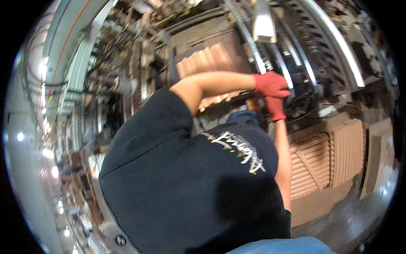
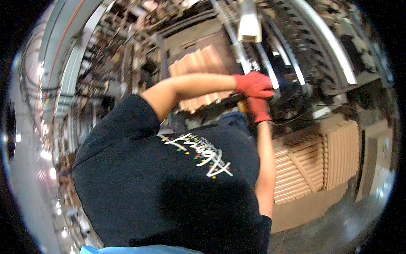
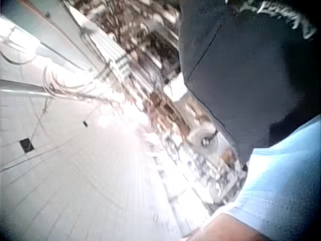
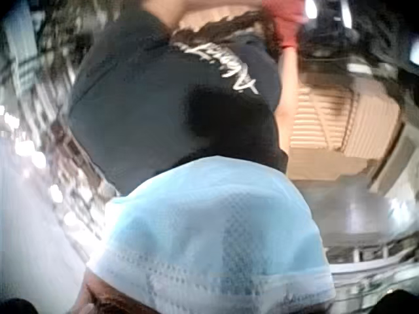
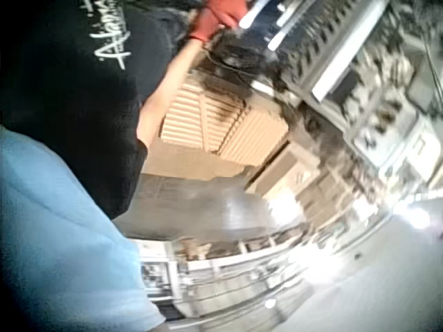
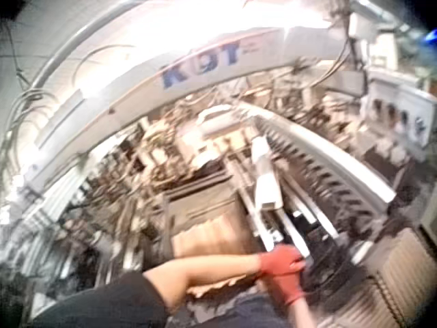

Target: The person picks up curved wooden slats from a stack and feeds them individually into a woodworking machine.

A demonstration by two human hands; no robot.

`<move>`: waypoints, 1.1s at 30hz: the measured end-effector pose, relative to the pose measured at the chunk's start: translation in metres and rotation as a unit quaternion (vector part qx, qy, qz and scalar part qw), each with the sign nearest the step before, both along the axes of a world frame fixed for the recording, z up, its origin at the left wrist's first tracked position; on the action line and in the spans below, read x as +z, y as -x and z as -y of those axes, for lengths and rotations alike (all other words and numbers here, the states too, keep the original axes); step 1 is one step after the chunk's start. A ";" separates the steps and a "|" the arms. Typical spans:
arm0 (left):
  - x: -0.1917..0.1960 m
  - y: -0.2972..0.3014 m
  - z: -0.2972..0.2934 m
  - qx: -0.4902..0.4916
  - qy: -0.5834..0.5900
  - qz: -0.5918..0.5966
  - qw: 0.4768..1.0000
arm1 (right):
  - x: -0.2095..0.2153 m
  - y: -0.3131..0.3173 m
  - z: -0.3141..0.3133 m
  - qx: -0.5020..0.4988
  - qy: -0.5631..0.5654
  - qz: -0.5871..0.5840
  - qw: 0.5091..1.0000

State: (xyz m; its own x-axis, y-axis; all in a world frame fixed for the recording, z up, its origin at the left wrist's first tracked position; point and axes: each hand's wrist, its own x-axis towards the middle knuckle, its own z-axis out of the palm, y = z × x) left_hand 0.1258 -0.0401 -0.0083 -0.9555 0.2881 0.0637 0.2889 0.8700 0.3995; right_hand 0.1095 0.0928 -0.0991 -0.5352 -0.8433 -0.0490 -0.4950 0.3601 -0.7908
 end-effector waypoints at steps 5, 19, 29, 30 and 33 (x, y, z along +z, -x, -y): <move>-0.001 -0.010 0.003 0.007 -0.022 -0.007 1.000 | -0.043 -0.008 0.013 -0.071 0.026 -0.007 0.997; 0.108 -0.037 -0.136 -0.392 0.111 -0.178 0.896 | 0.000 -0.017 0.020 -0.070 0.194 0.149 0.967; 0.320 -0.062 -0.163 -0.448 -0.073 -0.426 0.782 | 0.007 -0.002 0.026 -0.039 0.280 0.166 0.945; 0.331 -0.043 -0.146 -0.429 -0.106 -0.452 0.774 | 0.006 0.012 0.019 -0.064 0.276 0.138 0.949; 0.364 -0.030 -0.078 -0.250 -0.185 -0.487 0.816 | 0.012 -0.021 0.028 -0.047 0.270 0.120 0.954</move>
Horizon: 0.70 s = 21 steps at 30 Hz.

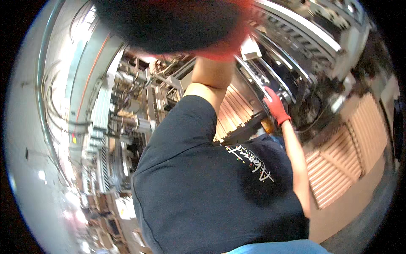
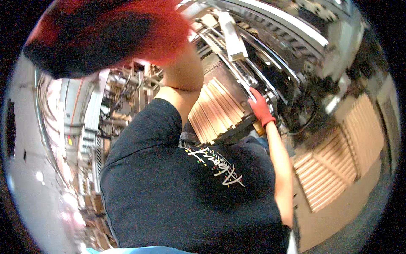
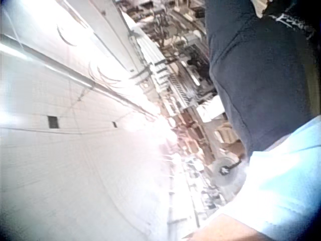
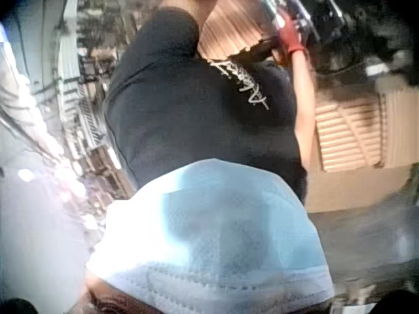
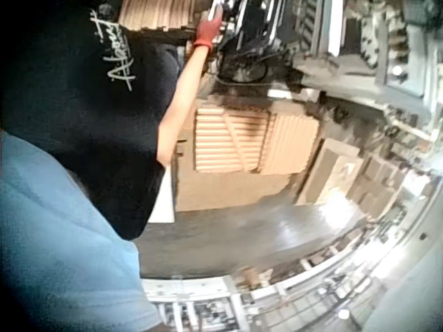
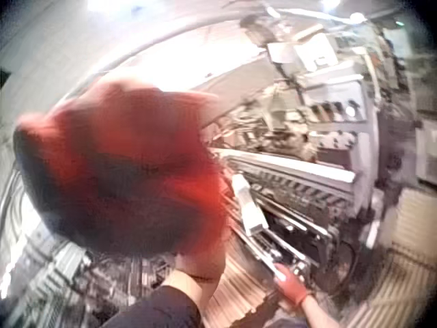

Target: The person picks up curved wooden slats from a stack and feeds them individually into a woodworking machine.

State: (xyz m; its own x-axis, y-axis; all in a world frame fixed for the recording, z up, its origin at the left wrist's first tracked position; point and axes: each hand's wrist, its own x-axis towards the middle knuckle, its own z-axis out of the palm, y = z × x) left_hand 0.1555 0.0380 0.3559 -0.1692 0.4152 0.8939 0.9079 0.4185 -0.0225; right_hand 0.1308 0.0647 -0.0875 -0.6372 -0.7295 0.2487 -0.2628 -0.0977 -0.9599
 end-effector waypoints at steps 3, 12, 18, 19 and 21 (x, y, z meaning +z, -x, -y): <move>0.005 0.008 0.069 0.070 -0.144 0.093 0.983 | -0.001 -0.025 0.012 0.030 -0.004 0.029 0.999; 0.027 0.051 0.182 -0.008 -0.343 0.182 0.922 | -0.001 -0.005 -0.002 -0.040 0.013 0.007 0.999; -0.042 0.115 0.177 -0.111 -0.380 0.250 0.883 | 0.004 0.004 -0.011 -0.050 -0.035 0.021 0.998; -0.060 0.127 0.173 -0.134 -0.384 0.266 0.874 | 0.003 0.004 -0.011 -0.046 -0.038 0.015 0.998; -0.100 0.152 0.161 -0.184 -0.390 0.301 0.851 | 0.004 0.008 -0.007 -0.048 -0.054 0.002 0.997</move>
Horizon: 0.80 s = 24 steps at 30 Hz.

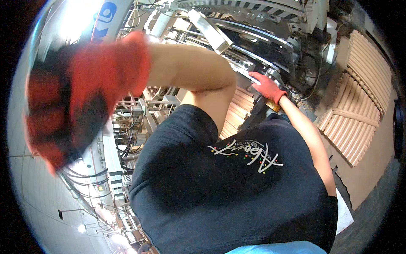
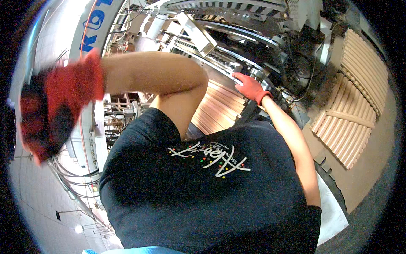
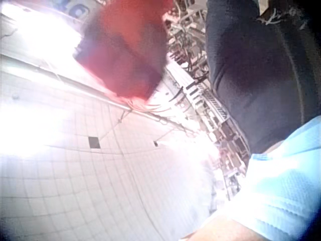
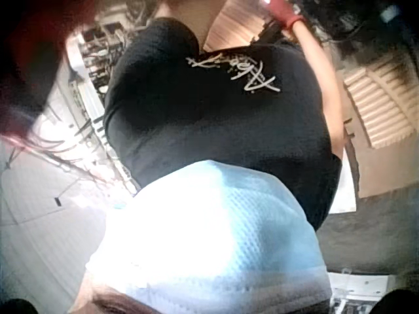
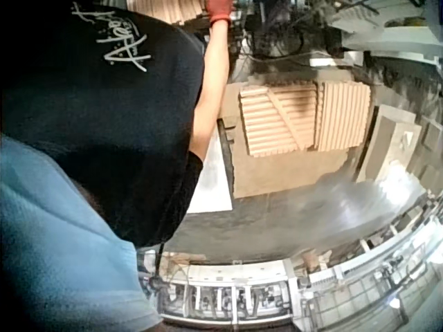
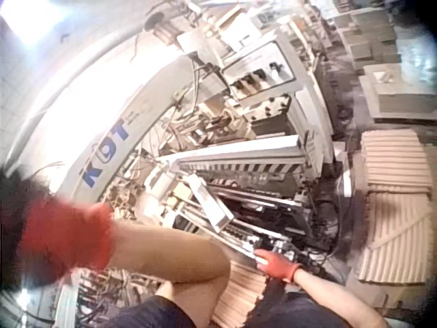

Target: The person picks up curved wooden slats from a stack and feeds them individually into a woodworking machine.

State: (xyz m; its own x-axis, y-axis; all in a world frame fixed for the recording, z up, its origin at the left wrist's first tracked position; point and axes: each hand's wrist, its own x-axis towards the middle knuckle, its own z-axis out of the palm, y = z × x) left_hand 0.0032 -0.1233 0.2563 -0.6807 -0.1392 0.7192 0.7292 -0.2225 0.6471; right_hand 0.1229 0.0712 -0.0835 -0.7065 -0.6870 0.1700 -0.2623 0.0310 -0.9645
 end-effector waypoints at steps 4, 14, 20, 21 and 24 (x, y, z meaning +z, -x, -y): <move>-0.074 0.042 -0.024 -0.097 -0.041 0.031 0.994 | 0.000 -0.005 0.006 0.002 -0.033 -0.014 0.999; -0.316 -0.022 -0.051 0.236 0.553 0.238 0.762 | 0.016 -0.001 -0.004 -0.025 -0.017 -0.022 0.999; -0.299 -0.032 -0.078 0.355 0.495 0.297 0.735 | -0.037 -0.002 0.004 -0.032 -0.011 0.000 0.999; -0.289 -0.035 -0.081 0.299 0.508 0.305 0.748 | -0.030 0.000 0.001 -0.031 0.012 0.014 0.999; -0.278 -0.036 -0.090 0.320 0.506 0.326 0.731 | -0.009 0.002 -0.007 0.021 0.080 -0.029 0.996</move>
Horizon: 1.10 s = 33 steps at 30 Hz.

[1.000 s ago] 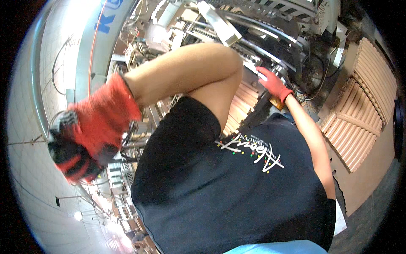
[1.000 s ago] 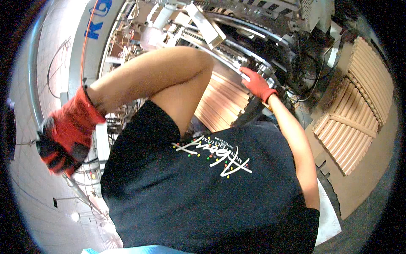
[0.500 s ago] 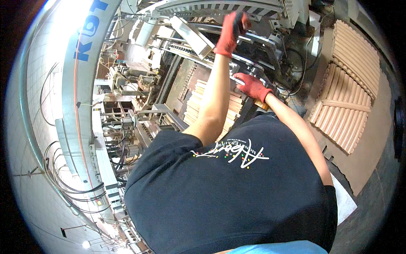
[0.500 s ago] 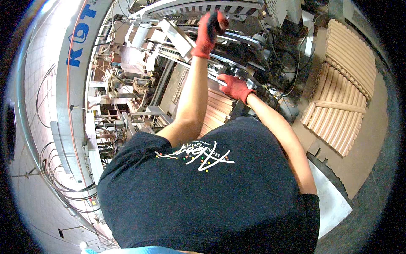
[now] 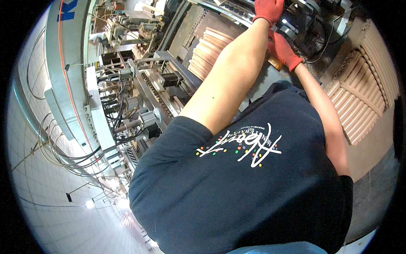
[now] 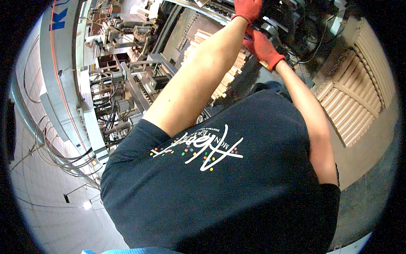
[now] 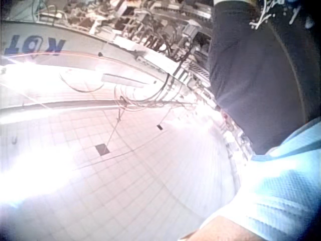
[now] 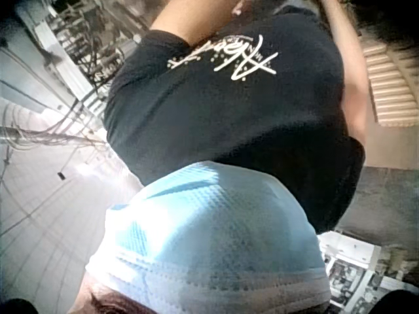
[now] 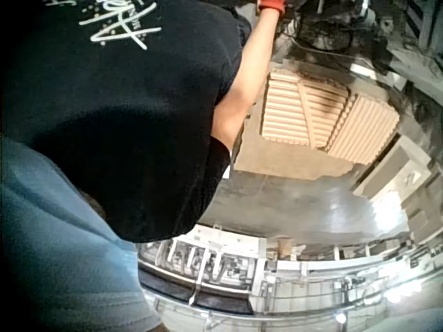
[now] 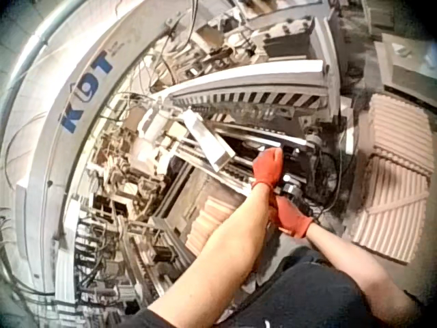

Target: The person picks up curved wooden slats from a stack and feeds them individually into a woodworking machine.

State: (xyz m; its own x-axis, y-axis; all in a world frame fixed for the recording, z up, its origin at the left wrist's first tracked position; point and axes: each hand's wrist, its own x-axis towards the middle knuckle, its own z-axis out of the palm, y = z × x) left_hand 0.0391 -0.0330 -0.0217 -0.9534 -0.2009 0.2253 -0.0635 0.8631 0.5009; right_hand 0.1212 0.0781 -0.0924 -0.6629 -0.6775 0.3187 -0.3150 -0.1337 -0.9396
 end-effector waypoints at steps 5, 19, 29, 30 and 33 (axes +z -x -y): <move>0.000 0.002 0.001 0.003 -0.005 0.003 1.000 | 0.004 -0.001 0.002 0.008 -0.012 0.008 1.000; 0.033 -0.008 -0.009 -0.031 0.034 0.103 0.994 | 0.101 0.017 -0.074 0.101 -0.276 -0.091 0.951; 0.022 0.003 -0.001 -0.106 0.110 0.205 0.967 | 0.226 0.005 -0.069 0.220 -0.150 -0.156 0.951; 0.020 0.003 0.000 -0.115 0.116 0.203 0.965 | 0.234 0.001 -0.066 0.248 -0.129 -0.161 0.947; 0.029 -0.002 0.001 -0.134 0.104 0.201 0.965 | 0.256 -0.006 -0.055 0.326 -0.128 -0.149 0.925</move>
